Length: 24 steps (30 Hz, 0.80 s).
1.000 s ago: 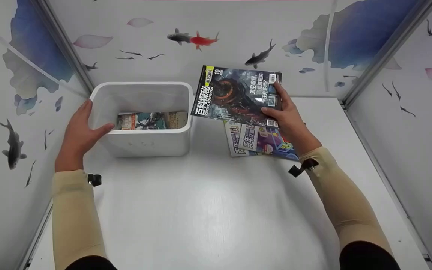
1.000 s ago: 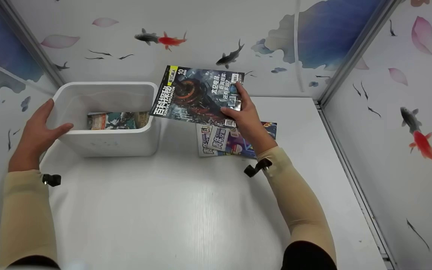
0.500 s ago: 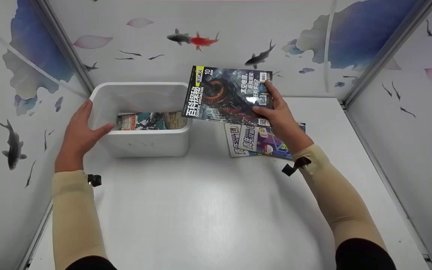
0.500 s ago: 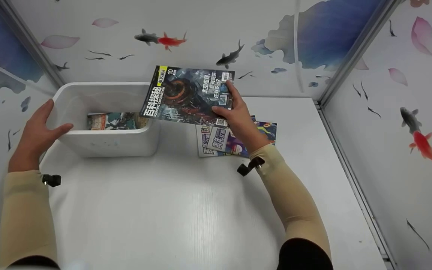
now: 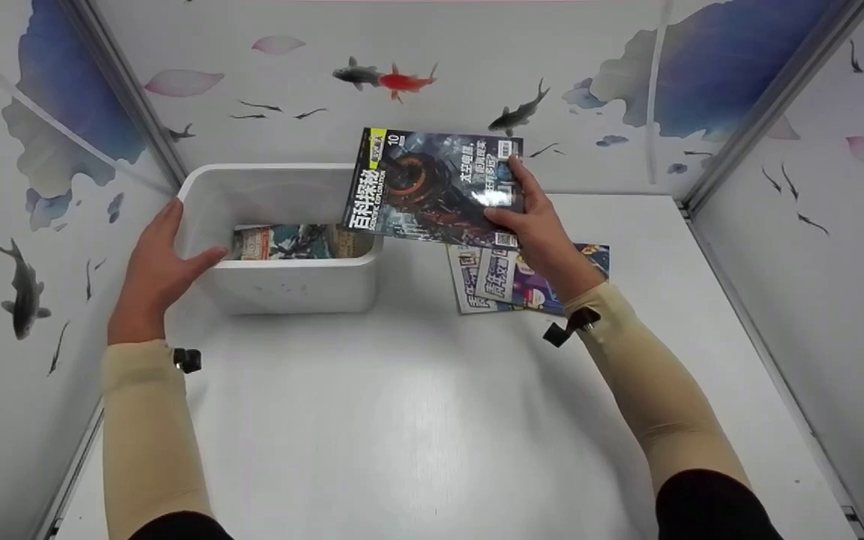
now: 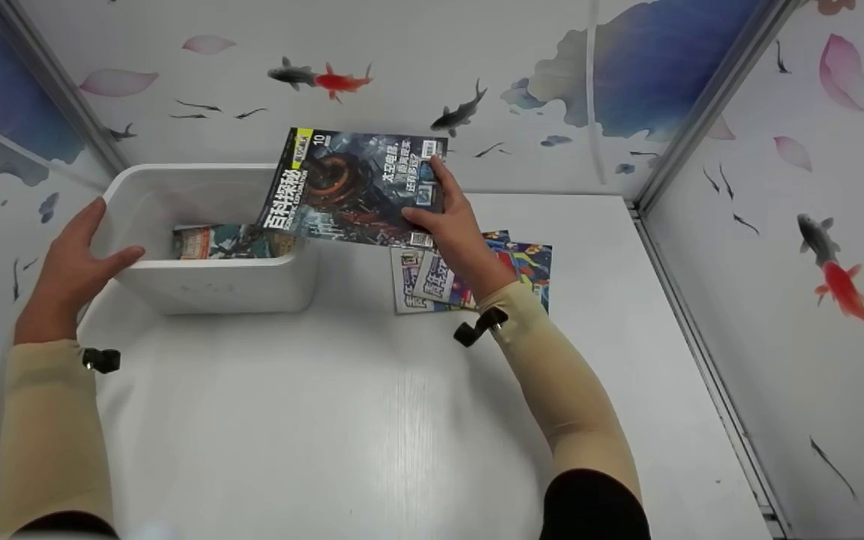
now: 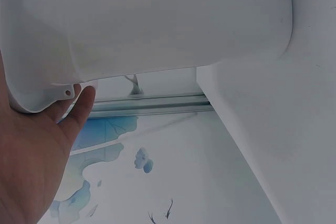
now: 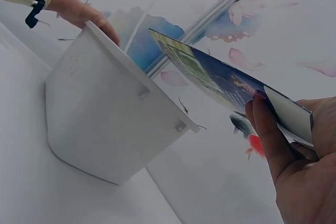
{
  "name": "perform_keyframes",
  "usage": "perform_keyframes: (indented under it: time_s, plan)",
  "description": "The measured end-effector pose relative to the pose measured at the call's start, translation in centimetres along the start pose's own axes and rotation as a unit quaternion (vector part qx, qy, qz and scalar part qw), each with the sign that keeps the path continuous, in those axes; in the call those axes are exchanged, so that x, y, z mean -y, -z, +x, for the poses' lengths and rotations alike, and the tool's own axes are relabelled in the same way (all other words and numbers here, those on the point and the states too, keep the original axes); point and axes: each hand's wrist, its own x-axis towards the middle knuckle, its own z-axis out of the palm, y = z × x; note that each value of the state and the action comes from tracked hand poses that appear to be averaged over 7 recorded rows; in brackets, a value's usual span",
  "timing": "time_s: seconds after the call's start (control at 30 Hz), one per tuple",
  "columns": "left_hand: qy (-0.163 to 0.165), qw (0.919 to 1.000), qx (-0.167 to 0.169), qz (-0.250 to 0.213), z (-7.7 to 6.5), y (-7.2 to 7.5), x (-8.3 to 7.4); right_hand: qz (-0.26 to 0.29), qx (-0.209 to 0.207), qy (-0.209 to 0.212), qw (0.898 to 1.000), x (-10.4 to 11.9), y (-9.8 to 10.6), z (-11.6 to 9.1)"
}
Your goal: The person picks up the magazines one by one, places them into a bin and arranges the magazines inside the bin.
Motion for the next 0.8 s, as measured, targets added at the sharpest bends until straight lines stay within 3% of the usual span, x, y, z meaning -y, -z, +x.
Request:
perform_keyframes:
  time_s: [0.8]
  plan:
    - [-0.028, 0.9991, 0.024, 0.019, 0.6, -2.9, -4.4, 0.048, 0.008, -0.009, 0.999, -0.3, 0.0, -0.2]
